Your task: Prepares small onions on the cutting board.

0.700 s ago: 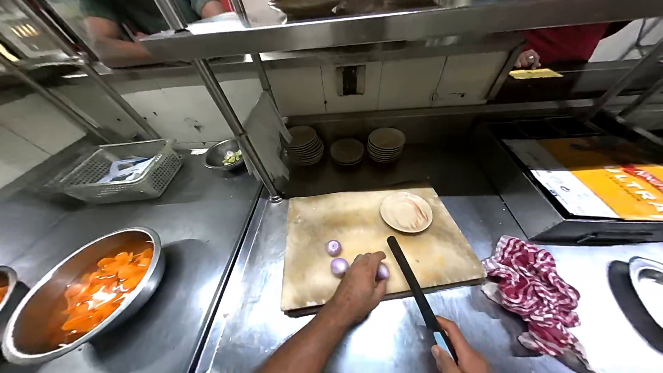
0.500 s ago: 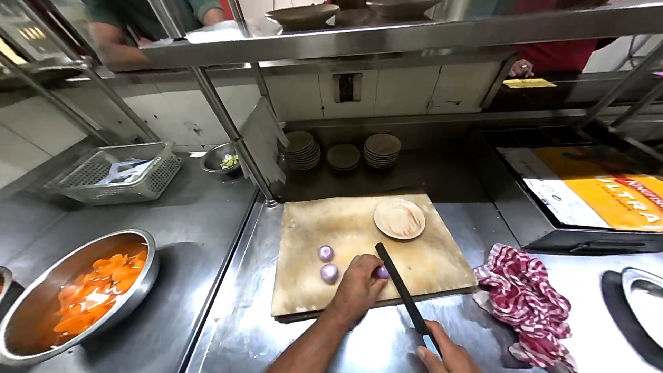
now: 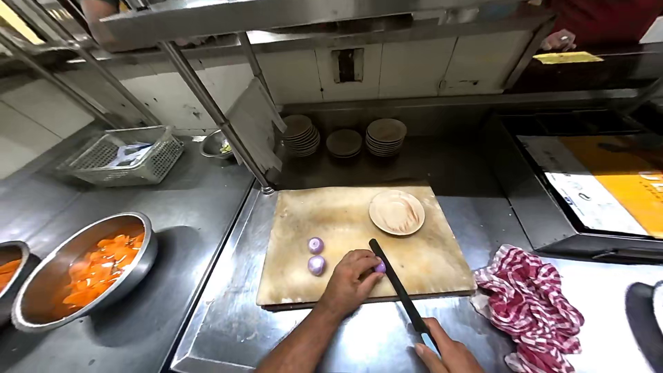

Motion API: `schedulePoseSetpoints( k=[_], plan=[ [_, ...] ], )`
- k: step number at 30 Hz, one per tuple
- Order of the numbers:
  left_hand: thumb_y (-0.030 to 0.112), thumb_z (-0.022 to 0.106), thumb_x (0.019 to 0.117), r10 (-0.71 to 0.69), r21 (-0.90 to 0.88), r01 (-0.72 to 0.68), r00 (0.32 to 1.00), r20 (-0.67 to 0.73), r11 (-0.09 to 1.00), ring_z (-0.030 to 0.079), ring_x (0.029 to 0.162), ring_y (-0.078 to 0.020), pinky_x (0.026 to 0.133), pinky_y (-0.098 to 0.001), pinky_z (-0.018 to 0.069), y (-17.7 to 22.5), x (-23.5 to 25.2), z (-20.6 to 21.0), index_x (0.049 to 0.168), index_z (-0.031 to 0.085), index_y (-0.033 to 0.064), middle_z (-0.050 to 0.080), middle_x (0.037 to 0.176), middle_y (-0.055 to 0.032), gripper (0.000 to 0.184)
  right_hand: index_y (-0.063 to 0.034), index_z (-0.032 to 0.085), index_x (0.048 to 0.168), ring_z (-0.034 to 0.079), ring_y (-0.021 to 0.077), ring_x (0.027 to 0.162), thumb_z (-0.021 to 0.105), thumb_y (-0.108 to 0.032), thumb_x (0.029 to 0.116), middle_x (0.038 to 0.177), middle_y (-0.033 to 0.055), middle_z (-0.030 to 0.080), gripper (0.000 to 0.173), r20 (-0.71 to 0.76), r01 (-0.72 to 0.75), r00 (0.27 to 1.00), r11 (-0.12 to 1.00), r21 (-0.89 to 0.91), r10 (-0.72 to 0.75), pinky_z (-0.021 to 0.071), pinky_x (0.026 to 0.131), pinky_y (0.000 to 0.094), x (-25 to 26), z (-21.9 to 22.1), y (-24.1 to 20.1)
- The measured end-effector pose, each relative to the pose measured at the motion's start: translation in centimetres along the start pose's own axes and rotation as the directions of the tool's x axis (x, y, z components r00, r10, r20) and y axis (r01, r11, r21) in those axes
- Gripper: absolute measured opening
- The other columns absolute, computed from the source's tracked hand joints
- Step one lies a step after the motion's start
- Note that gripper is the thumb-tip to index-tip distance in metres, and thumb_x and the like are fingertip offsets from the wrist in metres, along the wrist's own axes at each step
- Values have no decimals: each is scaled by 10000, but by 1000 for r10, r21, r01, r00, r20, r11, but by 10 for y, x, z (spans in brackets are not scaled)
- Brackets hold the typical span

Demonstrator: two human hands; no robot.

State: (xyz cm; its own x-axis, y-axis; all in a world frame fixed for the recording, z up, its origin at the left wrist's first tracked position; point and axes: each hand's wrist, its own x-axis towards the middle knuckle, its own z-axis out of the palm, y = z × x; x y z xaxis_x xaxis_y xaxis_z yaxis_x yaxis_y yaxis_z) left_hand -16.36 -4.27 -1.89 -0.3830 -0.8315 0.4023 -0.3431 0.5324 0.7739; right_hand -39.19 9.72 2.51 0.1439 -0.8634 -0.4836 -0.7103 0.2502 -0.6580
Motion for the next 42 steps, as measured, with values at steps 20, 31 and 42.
schedulePoseSetpoints(
  k=[20, 31, 42],
  plan=[
    [224, 712, 956, -11, 60, 15, 997, -72, 998, 670, 1068, -133, 950, -290, 566, 0, 4, 1, 1116, 782, 103, 707, 1132, -70, 212, 28, 536, 1337, 700, 445, 728, 527, -253, 1046, 840, 238, 700, 405, -85, 77, 992, 982, -170, -92, 552, 666, 607, -16, -12, -13],
    [209, 716, 949, -21, 45, 24, 997, -77, 999, 678, 1052, -132, 940, -291, 573, -2, 7, 0, 1104, 783, 86, 713, 1117, -73, 209, -24, 448, 1385, 706, 428, 889, 479, -259, 1072, 928, 223, 692, 393, 69, -89, 992, 963, -256, 110, 550, 793, 566, 26, -21, -51],
    [264, 641, 985, -77, 107, 73, 997, 32, 992, 633, 1085, -150, 953, -323, 550, 1, 6, 0, 1199, 760, 194, 663, 1152, -71, 255, 7, 496, 1354, 707, 470, 871, 499, -242, 1055, 931, 264, 701, 389, 25, -75, 996, 973, -219, 83, 548, 764, 619, -1, 2, -15]
  ],
)
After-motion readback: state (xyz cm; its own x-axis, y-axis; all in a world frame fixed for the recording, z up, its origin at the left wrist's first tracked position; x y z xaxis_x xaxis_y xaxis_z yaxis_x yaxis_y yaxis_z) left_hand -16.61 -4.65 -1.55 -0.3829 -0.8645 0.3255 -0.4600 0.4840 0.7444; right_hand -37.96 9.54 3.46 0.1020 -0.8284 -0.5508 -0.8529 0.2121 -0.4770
